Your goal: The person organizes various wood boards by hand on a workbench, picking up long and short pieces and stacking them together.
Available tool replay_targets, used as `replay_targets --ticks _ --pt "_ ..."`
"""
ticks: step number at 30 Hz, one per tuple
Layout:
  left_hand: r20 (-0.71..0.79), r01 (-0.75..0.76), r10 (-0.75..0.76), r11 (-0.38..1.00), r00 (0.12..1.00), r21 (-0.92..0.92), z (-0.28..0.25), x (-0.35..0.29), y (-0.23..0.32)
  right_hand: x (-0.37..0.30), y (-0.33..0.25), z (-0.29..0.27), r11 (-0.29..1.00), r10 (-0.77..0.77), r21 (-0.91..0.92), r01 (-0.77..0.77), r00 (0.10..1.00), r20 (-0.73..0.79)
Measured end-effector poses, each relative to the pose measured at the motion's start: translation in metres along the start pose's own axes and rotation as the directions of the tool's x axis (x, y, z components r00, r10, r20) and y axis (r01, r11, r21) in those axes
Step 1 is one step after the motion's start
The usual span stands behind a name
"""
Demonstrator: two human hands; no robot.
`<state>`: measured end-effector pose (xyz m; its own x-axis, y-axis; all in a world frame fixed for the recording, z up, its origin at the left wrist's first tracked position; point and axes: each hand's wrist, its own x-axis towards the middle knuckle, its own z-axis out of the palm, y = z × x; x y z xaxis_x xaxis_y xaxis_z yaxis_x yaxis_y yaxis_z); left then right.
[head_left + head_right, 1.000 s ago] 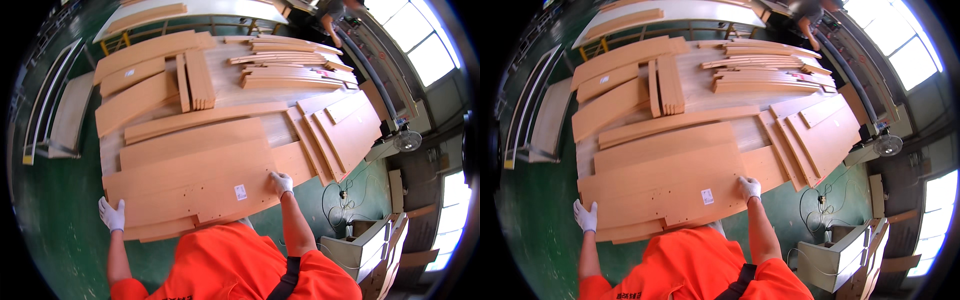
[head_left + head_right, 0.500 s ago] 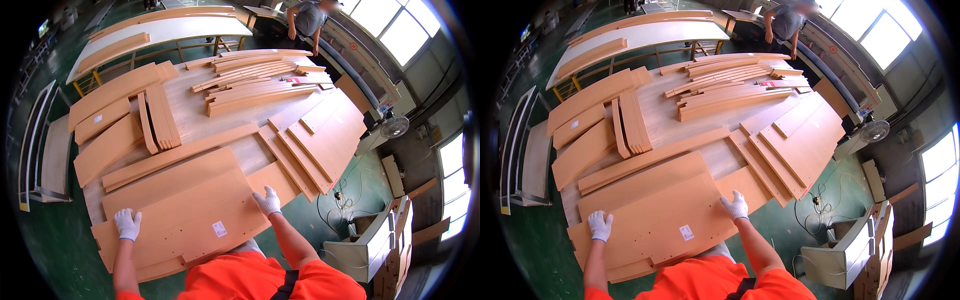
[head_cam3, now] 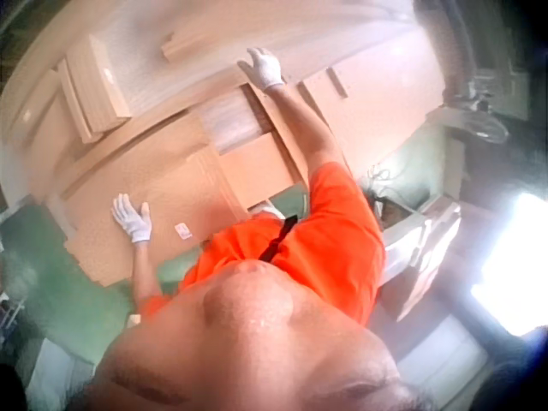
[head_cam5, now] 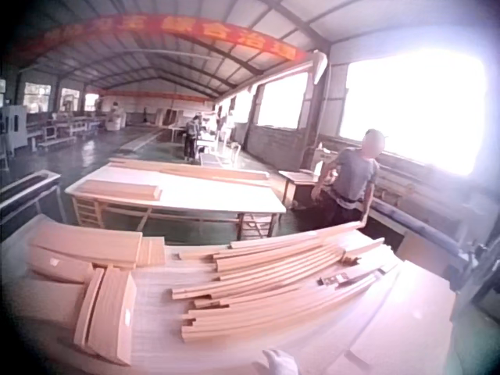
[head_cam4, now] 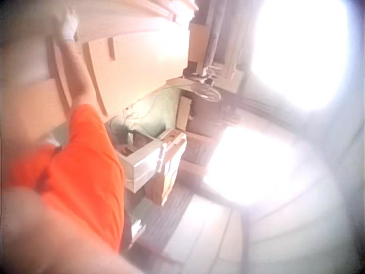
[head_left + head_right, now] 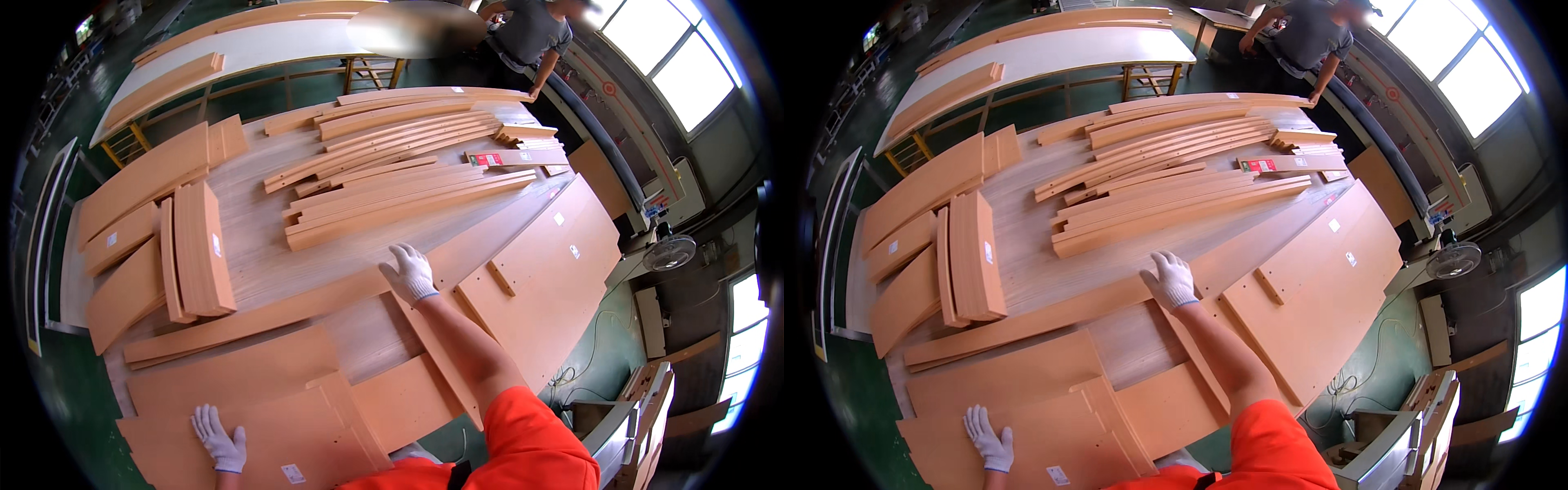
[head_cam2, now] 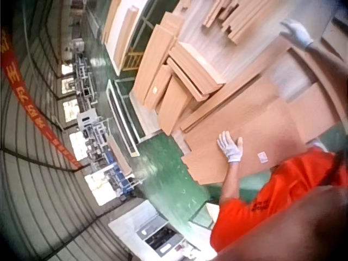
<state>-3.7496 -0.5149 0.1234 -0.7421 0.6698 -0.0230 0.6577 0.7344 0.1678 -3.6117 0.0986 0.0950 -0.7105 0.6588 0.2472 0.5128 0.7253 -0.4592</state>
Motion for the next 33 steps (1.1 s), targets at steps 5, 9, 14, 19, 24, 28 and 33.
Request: replay_targets --ticks 5,9,14,19,24,28,33 --pt "0.007 -0.028 0.027 0.998 1.000 0.054 0.003 -0.002 -0.002 0.116 0.023 0.014 0.976 -0.200 -0.093 0.197 0.980 -0.025" --pt "-0.087 -0.110 0.118 0.990 0.989 0.087 -0.010 0.015 0.015 0.204 0.040 0.029 0.955 -0.226 -0.214 0.206 0.971 -0.074" --pt "-0.079 -0.114 0.123 0.988 0.989 0.103 -0.008 0.019 0.014 0.277 0.050 0.050 0.922 -0.035 -0.362 0.137 0.961 0.274" --pt "-0.013 -0.099 0.102 0.988 0.995 0.119 -0.013 0.022 0.017 0.292 0.052 0.041 0.939 0.003 -0.310 0.153 0.893 0.450" --pt "0.012 -0.094 0.094 0.986 0.996 0.136 -0.013 0.019 0.017 0.275 0.061 0.043 0.937 -0.059 -0.288 0.197 0.903 0.426" --pt "0.085 -0.053 0.040 0.986 0.996 0.155 -0.021 0.021 0.022 0.240 0.057 0.029 0.940 -0.075 -0.309 0.143 0.972 0.222" --pt "0.027 -0.087 0.084 0.980 0.996 0.177 -0.023 0.011 0.022 0.117 0.039 0.011 0.969 -0.241 -0.112 0.221 0.944 -0.225"
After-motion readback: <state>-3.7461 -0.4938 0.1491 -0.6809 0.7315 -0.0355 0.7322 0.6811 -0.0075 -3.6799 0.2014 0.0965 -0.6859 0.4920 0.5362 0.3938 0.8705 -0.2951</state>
